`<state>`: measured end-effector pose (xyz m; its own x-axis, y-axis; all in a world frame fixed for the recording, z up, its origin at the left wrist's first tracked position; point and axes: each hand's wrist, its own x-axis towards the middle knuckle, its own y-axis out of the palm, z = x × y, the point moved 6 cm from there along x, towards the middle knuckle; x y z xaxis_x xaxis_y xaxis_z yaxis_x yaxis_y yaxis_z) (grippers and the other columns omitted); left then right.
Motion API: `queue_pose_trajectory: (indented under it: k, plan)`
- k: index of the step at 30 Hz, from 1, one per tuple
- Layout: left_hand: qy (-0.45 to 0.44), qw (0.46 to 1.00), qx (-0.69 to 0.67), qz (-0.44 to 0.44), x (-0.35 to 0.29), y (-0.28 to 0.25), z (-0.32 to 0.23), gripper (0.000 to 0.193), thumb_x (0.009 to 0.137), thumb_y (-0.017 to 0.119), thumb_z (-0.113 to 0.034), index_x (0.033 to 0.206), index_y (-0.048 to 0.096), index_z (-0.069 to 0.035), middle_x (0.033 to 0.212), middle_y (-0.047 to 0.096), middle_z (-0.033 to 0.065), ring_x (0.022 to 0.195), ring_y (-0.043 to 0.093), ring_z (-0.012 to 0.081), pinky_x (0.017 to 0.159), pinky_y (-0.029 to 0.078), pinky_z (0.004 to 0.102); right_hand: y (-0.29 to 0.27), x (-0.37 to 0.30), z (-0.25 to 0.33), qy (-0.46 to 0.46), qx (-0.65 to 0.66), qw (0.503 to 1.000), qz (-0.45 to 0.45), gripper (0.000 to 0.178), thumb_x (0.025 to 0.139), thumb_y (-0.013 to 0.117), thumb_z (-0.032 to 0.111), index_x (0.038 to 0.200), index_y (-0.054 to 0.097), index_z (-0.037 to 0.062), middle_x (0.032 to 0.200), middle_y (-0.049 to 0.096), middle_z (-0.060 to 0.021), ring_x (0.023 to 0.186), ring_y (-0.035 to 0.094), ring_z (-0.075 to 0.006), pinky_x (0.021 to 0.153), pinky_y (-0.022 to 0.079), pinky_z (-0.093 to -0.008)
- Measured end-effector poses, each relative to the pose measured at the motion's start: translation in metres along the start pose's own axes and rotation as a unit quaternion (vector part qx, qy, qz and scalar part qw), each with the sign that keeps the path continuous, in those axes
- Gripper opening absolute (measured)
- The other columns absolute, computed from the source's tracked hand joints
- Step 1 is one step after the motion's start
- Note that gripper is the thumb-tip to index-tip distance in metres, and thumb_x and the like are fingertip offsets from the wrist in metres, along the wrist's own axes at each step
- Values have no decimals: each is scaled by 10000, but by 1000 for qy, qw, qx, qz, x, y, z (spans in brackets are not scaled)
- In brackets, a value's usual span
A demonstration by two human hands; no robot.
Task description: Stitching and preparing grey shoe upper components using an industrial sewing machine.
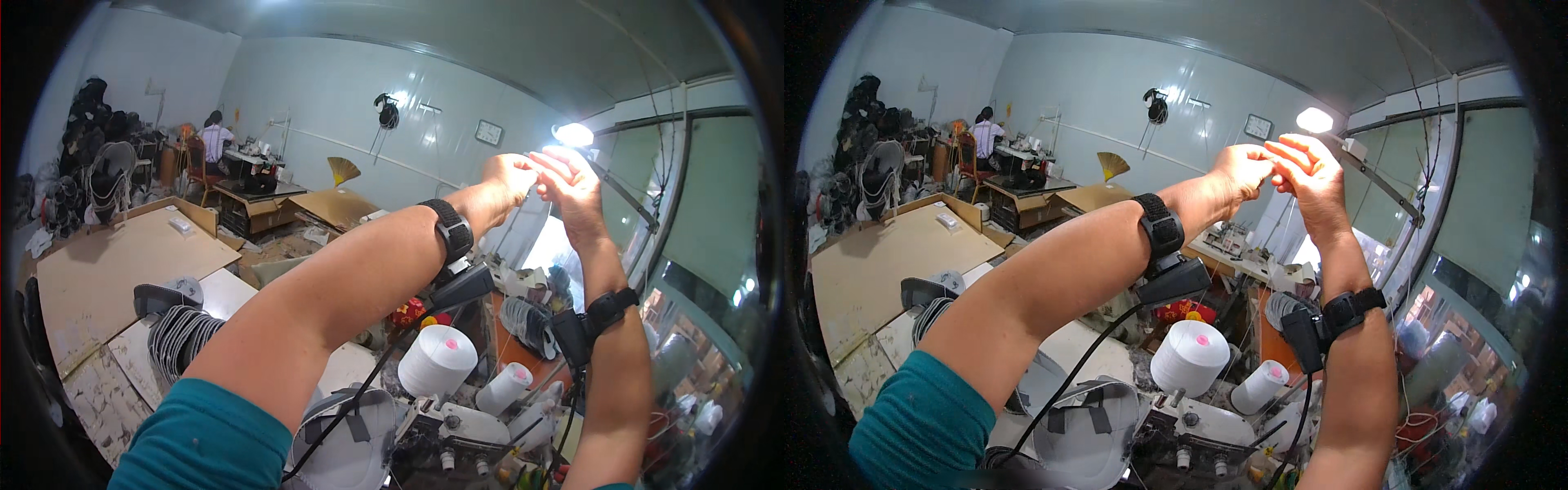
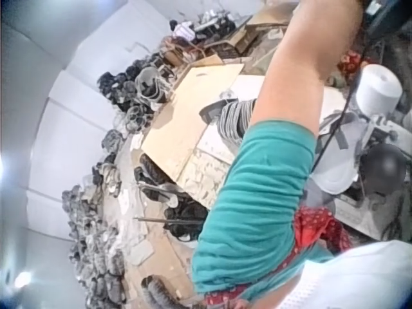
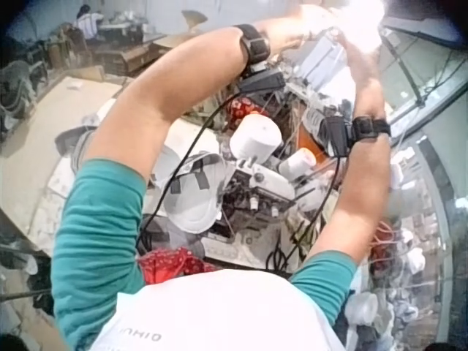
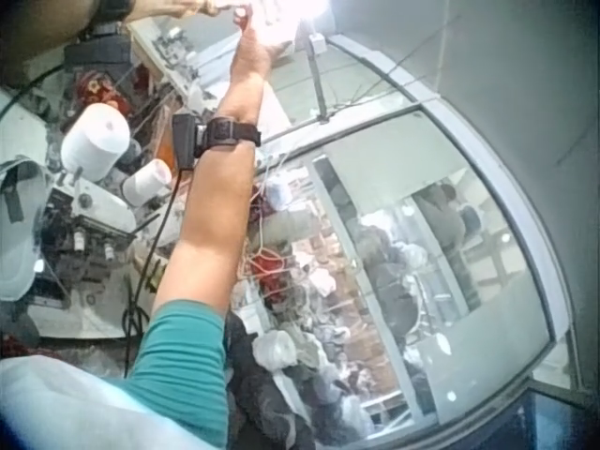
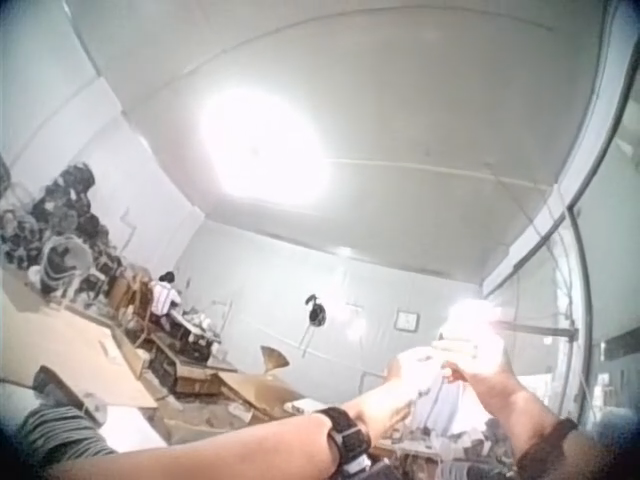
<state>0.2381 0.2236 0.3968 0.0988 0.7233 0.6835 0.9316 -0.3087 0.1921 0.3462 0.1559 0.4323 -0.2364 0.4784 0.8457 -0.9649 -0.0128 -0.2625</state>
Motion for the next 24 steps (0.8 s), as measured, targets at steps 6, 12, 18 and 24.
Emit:
queue_pose_trajectory:
  k: [6,12,18,24]
  plan:
    - [90,987,86,106,-6,0,-23,129,902,573,-129,912,691,-77,762,625,-13,596,477,42,506,376,214,-3,0,-7,21,37,999,-16,385,889,636,-6,1259,530,-18,1143,664,-128,743,619,-106,624,523,-210]
    - [95,975,126,156,-12,-6,-28,163,917,626,-223,878,708,-88,670,552,-35,577,432,52,528,372,226,-14,-1,-29,61,141,987,-52,417,888,679,63,1261,515,-23,1071,659,-113,848,644,-151,717,549,-254]
    - [83,989,104,62,-9,-6,-15,193,928,635,-252,839,701,-95,619,496,-53,543,397,49,506,350,224,-15,3,-40,65,162,984,-28,308,893,690,124,1138,588,-34,1012,667,-116,845,657,-174,738,553,-270]
    - [7,1000,-19,3,-5,-2,-1,162,905,635,-217,785,652,-110,635,484,-56,531,377,56,470,325,241,-10,-1,-36,113,191,974,-45,243,910,678,176,1076,643,2,941,681,-96,813,661,-156,715,545,-267]
